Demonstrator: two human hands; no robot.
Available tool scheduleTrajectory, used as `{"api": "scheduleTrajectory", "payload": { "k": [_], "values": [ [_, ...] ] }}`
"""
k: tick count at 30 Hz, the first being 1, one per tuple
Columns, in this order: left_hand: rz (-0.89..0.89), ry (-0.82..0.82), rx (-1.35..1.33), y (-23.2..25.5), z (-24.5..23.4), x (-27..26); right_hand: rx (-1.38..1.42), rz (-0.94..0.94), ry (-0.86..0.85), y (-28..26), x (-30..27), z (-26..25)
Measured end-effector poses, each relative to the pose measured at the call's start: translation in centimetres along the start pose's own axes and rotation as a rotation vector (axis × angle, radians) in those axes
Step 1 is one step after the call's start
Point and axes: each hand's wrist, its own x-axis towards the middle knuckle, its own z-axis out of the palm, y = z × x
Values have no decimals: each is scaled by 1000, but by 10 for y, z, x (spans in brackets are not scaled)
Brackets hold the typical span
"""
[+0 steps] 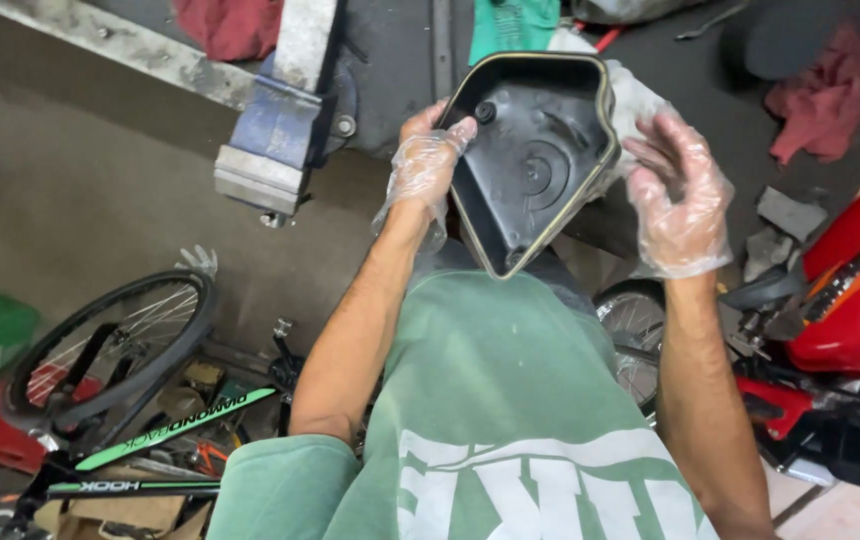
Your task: Cleaning and applying a substance to a black plastic component using a cloth and a brush on a workbench
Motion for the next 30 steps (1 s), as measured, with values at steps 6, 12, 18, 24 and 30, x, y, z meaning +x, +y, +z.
{"api": "scheduleTrajectory", "payload": {
  "k": [6,12,18,24,30],
  "values": [
    [-189,-98,-153,11,35,-32,58,-242,-88,-13,21,-14],
    [-274,-175,-64,28,55,-65,2,-395,-224,-25,40,-30],
    [-322,-133,-264,25,68,-97,224,-352,-196,-18,34,-38],
    [52,61,268,45,64,-169,513,-330,-154,6,38,-28],
    [935,-79,163,23,49,-218,404,-24,-91,9,44,-25]
  ]
}}
